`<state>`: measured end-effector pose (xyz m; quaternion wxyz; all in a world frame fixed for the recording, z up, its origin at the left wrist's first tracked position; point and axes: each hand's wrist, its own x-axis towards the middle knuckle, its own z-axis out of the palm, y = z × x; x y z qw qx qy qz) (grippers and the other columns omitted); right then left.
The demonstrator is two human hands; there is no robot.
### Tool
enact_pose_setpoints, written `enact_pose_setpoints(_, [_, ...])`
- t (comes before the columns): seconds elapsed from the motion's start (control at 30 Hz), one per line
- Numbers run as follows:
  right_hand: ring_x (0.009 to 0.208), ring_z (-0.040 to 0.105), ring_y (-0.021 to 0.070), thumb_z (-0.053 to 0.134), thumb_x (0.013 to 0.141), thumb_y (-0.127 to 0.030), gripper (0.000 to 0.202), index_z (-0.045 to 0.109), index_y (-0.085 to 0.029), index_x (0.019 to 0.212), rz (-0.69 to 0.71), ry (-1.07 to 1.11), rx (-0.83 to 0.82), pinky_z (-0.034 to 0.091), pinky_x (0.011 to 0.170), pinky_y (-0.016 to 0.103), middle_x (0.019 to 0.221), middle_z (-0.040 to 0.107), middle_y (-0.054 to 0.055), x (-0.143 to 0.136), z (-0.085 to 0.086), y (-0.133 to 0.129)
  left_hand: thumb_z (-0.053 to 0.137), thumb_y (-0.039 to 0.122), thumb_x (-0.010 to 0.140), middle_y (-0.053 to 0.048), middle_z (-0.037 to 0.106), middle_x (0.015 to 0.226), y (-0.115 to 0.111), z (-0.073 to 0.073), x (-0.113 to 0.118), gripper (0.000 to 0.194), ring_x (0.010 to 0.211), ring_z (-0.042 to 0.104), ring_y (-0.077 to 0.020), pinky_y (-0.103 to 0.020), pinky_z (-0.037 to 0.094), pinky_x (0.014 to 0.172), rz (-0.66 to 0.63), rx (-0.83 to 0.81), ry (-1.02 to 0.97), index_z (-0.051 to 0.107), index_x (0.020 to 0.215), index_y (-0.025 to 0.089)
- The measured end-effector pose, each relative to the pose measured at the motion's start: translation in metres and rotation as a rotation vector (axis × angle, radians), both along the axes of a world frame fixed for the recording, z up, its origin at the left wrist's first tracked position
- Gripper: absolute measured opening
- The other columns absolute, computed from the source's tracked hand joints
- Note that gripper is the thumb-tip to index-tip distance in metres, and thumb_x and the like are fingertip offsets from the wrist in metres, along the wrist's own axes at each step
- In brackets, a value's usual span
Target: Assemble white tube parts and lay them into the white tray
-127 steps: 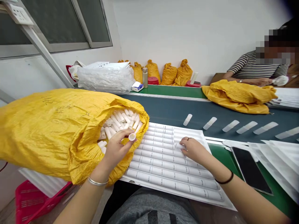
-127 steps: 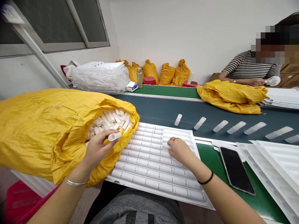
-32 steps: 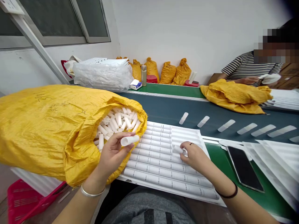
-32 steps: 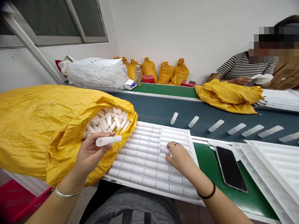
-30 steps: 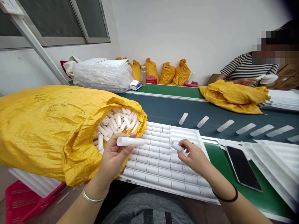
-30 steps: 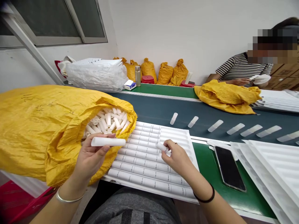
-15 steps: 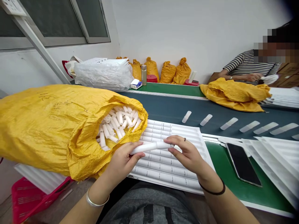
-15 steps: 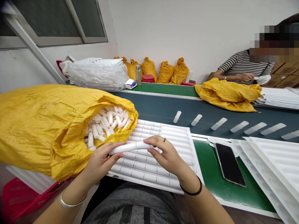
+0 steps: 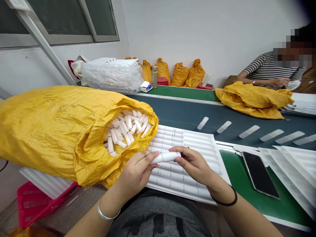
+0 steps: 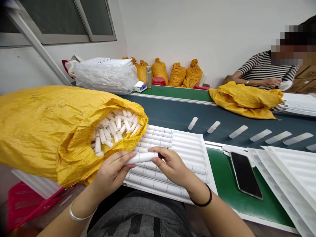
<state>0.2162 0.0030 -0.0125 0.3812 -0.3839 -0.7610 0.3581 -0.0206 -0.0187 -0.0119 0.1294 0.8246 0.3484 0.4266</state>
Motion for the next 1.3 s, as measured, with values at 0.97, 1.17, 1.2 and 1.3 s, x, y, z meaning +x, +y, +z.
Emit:
enact_pose_setpoints(0.97, [0.091, 0.066, 0.0299, 0.048, 0.090, -0.049, 0.045, 0.070, -0.010, 0.091, -0.627, -0.903, -0.360, 0.047, 0.074, 0.035, 0.096, 0.069, 0.019, 0.096, -0.025, 0.139, 0.053, 0.015, 0.079, -0.015, 0.060, 0.091, 0.103, -0.055, -0.109, 0.029, 0.094, 0.057, -0.0323, -0.043, 0.045, 0.086, 0.588, -0.432, 0.793, 0.072, 0.100, 0.019])
enact_pose_setpoints(1.17, [0.086, 0.067, 0.0233, 0.063, 0.076, -0.024, 0.014, 0.075, -0.022, 0.082, -0.231, -0.855, -0.292, 0.050, 0.076, 0.030, 0.096, 0.071, 0.007, 0.086, -0.051, 0.021, 0.051, 0.026, 0.085, -0.016, 0.058, 0.104, 0.111, -0.053, -0.107, 0.028, 0.106, 0.054, -0.0326, -0.046, 0.042, 0.094, 0.628, -0.305, 0.616, 0.065, 0.106, 0.015])
enact_pose_setpoints(1.2, [0.088, 0.067, 0.0243, 0.061, 0.076, -0.021, 0.016, 0.075, -0.021, 0.085, -0.209, -0.855, -0.230, 0.051, 0.078, 0.032, 0.098, 0.070, 0.009, 0.085, -0.057, 0.009, 0.049, 0.029, 0.087, -0.015, 0.057, 0.110, 0.109, -0.049, -0.104, 0.029, 0.109, 0.053, -0.0308, -0.045, 0.042, 0.097, 0.629, -0.274, 0.566, 0.062, 0.110, 0.015])
enact_pose_setpoints(1.3, [0.088, 0.065, 0.0261, 0.055, 0.078, -0.020, 0.020, 0.070, -0.018, 0.092, -0.255, -0.798, -0.035, 0.052, 0.080, 0.038, 0.098, 0.068, 0.011, 0.084, -0.063, -0.005, 0.048, 0.033, 0.091, -0.012, 0.057, 0.122, 0.095, -0.035, -0.085, 0.029, 0.113, 0.054, -0.0244, -0.038, 0.045, 0.097, 0.512, -0.200, 0.214, 0.055, 0.114, 0.018])
